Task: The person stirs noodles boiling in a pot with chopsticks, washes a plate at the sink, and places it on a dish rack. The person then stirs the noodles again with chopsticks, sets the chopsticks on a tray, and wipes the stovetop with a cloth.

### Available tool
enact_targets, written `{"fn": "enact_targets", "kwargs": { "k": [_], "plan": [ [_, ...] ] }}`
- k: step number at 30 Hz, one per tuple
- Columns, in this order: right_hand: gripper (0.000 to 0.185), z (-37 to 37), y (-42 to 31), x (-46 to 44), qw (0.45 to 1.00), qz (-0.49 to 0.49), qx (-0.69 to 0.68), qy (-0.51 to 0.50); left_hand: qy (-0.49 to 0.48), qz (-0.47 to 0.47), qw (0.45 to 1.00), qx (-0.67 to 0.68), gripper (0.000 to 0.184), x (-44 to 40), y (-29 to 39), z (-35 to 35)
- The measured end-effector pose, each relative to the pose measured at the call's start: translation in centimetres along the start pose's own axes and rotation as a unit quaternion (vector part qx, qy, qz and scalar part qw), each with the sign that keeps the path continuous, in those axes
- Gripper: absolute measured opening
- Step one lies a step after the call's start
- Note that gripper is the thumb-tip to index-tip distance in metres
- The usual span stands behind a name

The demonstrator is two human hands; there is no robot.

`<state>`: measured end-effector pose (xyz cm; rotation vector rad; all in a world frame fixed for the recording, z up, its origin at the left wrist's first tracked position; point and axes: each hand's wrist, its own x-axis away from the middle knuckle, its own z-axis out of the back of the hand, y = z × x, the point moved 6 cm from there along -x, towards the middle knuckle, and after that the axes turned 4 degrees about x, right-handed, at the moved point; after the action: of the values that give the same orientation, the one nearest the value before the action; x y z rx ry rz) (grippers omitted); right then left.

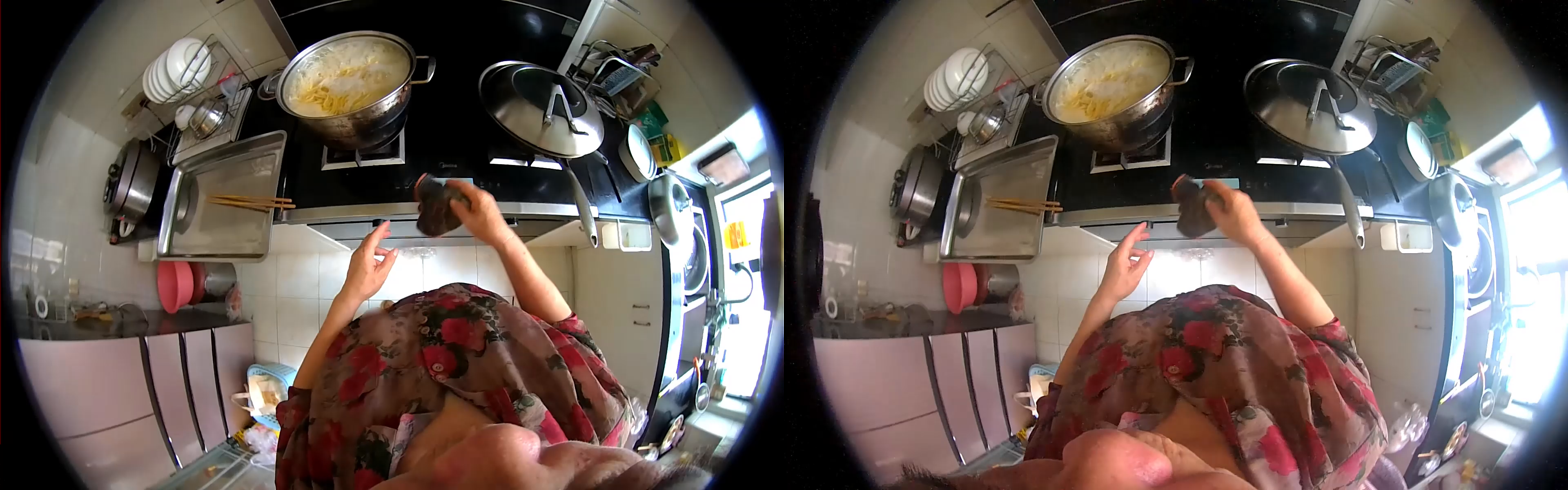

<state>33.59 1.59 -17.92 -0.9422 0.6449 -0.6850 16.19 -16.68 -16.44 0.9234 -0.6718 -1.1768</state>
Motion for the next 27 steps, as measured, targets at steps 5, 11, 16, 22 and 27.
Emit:
{"fn": "enact_targets", "kwargs": {
  "k": [5,11,16,22,27],
  "plan": [
    [0.039,4.1,-3.4,-2.4,0.981,0.007,0.062,0.181,-0.044,-0.019,0.997,0.062,0.053,-2.3,-1.4,2.4],
    [0.037,3.4,-0.8,-6.8,0.953,0.040,0.115,0.278,-0.080,-0.028,0.992,0.093,0.049,-4.8,-1.7,1.3],
    [0.045,-3.3,8.1,-12.7,0.951,-0.042,0.302,0.051,-0.077,0.000,0.995,0.056,0.050,-6.5,-2.6,1.6],
    [0.036,-9.6,10.8,-14.0,0.876,-0.004,0.481,0.021,-0.050,0.067,0.996,0.036,0.050,-9.0,-4.7,2.0],
    [0.039,-7.2,13.8,-22.2,0.898,-0.025,0.439,-0.014,-0.046,0.136,0.990,0.014,0.047,-10.4,-5.3,1.4]
  ]
}}
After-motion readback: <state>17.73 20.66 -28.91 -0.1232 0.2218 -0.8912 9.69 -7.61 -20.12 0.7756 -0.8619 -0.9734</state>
